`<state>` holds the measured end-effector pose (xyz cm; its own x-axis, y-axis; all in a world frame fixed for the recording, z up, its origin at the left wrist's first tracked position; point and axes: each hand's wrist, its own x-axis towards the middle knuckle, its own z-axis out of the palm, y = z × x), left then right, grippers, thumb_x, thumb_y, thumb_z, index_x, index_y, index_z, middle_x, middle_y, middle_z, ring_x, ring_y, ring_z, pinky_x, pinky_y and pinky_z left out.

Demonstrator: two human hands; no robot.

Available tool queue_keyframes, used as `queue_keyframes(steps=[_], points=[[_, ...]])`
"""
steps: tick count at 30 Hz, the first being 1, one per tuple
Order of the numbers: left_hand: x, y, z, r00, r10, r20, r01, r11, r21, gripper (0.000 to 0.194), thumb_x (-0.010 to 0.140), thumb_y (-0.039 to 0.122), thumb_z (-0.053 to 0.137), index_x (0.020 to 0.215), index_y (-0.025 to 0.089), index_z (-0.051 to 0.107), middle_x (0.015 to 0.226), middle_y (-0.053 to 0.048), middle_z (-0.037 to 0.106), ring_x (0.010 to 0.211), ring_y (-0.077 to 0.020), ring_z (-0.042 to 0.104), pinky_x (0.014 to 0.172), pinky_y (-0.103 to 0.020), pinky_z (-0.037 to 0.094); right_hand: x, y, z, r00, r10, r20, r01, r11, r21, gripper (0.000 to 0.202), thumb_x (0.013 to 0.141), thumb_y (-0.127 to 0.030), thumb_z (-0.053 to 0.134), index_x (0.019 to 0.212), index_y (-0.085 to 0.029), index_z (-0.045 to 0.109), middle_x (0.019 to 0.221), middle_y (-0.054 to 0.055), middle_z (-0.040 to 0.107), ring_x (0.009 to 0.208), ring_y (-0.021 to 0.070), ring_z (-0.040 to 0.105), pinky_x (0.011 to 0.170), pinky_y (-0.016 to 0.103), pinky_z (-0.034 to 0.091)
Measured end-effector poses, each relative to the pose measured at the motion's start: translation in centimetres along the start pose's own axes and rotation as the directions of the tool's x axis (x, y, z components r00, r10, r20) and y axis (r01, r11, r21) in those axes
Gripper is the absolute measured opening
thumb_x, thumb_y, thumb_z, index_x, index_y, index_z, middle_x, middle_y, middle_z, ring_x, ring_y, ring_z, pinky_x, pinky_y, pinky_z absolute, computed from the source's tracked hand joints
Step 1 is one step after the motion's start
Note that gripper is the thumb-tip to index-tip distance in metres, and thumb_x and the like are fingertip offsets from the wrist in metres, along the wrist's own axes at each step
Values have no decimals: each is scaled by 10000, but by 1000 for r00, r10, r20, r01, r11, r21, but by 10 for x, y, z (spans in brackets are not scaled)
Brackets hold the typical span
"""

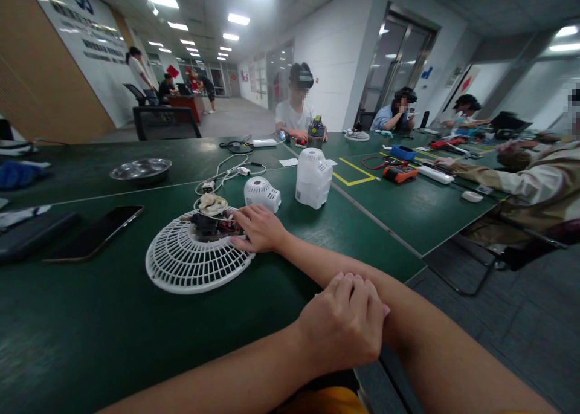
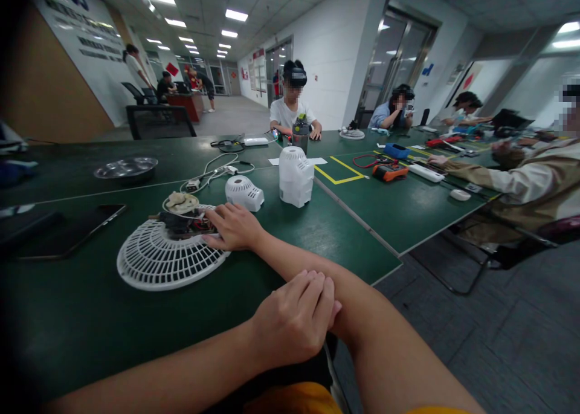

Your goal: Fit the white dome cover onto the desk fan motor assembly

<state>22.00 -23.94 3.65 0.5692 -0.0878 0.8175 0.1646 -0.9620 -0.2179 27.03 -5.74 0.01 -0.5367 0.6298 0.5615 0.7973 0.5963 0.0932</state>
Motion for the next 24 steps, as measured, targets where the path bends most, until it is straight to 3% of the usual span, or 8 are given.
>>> queue_keyframes(steps=[4,6,8,10,12,15,24], points=[[11,-20,7,986,62,155,-30,980,-196,273,1011,263,433,936,120,653,860,-92,687,804,-202,672,737,-329,552,1,-1,-1,1000,-3,-11,3,1000,25,606,983,-579,436,1358,-106,496,1173,158,628,1056,297,569,924,446,467],[23,-34,9,957,104,272,1,933,-360,287,1012,294,411,953,140,646,940,-94,684,885,-199,656,847,-338,531,2,-2,-1,1000,-6,-20,6,1000,21,592,978,-550,453,1352,-95,501,1144,165,630,1019,300,573,908,453,474],[36,-47,10,922,194,334,4,860,-510,270,995,253,403,1090,140,629,1080,-82,685,947,-189,643,928,-342,502,4,-2,-1,1000,-4,-20,4,1000,28,582,963,-532,481,1344,-93,506,1127,169,631,1007,307,572,904,462,479],[48,-58,10,880,261,397,24,810,-586,336,1002,260,357,1226,150,582,1223,-75,660,1013,-208,628,886,-371,507,5,-2,-1,1000,-6,-21,7,999,46,561,955,-505,492,1330,-88,512,1115,172,629,1001,311,570,891,465,486],[57,-65,10,819,305,486,67,790,-610,407,1004,278,326,1327,145,536,1298,-77,626,1038,-234,624,876,-399,493,6,-1,-1,1000,-10,-27,11,998,63,556,943,-491,510,1315,-78,519,1134,182,622,1009,314,569,899,466,486],[60,-75,12,730,381,568,110,754,-648,464,1021,333,304,1375,109,503,1266,-109,622,1067,-233,622,988,-399,435,7,-2,-1,1000,-1,-24,2,997,73,526,933,-471,521,1288,-82,537,1106,176,625,996,314,570,898,464,488],[27,-111,21,698,220,681,243,822,-514,533,1021,574,209,1189,212,563,1130,-91,635,948,-281,634,838,-436,432,6,-3,-2,999,29,-27,-27,996,82,542,943,-478,519,1323,-92,518,1147,179,618,1028,314,565,912,461,491]])
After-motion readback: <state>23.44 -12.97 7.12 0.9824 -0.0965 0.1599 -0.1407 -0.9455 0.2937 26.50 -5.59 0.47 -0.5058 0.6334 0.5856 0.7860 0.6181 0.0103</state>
